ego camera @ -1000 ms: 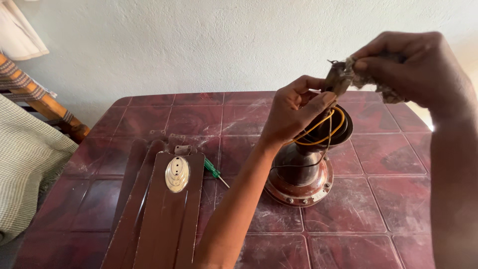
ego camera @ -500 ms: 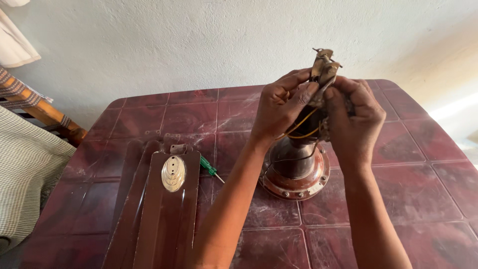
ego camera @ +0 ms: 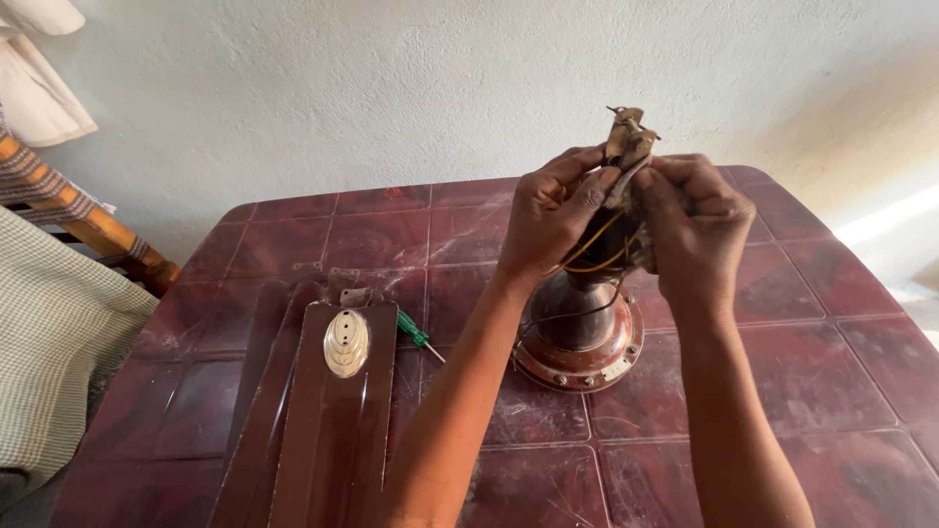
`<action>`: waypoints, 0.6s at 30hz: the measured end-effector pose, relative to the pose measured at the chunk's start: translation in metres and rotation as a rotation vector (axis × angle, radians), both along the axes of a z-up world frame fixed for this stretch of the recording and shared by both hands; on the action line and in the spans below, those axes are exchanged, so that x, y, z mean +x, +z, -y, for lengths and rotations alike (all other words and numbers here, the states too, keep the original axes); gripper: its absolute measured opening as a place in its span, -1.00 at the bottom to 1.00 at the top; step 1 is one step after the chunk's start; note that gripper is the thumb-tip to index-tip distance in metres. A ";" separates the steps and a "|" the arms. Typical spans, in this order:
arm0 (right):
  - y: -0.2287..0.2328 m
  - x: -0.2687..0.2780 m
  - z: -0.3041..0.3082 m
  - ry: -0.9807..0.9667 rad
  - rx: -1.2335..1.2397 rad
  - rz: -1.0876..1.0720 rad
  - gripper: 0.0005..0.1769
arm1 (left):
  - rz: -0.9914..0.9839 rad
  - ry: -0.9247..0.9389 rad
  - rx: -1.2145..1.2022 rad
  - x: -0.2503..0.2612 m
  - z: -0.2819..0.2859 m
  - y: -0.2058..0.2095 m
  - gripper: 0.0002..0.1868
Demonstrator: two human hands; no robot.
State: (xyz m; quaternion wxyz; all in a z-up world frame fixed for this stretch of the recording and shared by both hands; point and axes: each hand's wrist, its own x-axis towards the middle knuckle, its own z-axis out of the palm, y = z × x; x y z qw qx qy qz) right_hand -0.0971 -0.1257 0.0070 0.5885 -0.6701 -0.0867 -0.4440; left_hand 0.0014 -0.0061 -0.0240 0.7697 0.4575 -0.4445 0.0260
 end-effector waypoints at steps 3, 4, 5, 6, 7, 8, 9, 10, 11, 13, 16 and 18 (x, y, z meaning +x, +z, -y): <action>-0.004 0.000 -0.003 -0.197 -0.183 -0.080 -0.96 | 0.028 0.040 0.011 0.001 -0.003 0.000 -0.72; -0.006 -0.002 -0.003 -0.238 -0.257 -0.069 -0.95 | 0.012 0.040 0.008 0.000 -0.003 -0.001 -0.70; -0.008 -0.004 -0.003 -0.278 -0.332 -0.058 -0.95 | -0.004 0.040 0.005 -0.001 -0.003 -0.002 -0.69; -0.007 -0.005 -0.002 -0.319 -0.410 -0.042 -0.94 | -0.016 0.040 -0.002 -0.001 -0.001 -0.001 -0.68; -0.007 -0.008 0.000 -0.349 -0.477 -0.012 -0.94 | -0.022 0.034 0.007 -0.002 -0.001 -0.001 -0.67; -0.007 -0.010 0.001 -0.377 -0.544 0.019 -0.94 | -0.026 0.032 0.015 -0.003 -0.001 0.000 -0.65; -0.007 -0.012 0.002 -0.404 -0.612 0.051 -0.94 | -0.030 0.029 0.023 -0.005 -0.001 0.001 -0.64; -0.007 -0.015 0.006 -0.310 -0.470 -0.043 -0.92 | -0.040 0.029 0.038 -0.006 -0.002 0.002 -0.64; -0.006 -0.018 0.010 -0.214 -0.329 -0.137 -0.91 | -0.050 0.028 0.053 -0.008 -0.002 0.004 -0.63; -0.006 -0.023 0.018 -0.082 -0.052 -0.169 -0.89 | -0.046 0.058 0.072 -0.009 -0.003 0.007 -0.62; -0.010 -0.024 0.020 -0.043 0.201 -0.100 -0.88 | -0.028 0.117 0.082 -0.010 -0.003 0.009 -0.62; -0.011 -0.020 0.018 -0.107 0.179 -0.201 -0.85 | -0.038 0.108 0.103 -0.011 -0.003 0.009 -0.62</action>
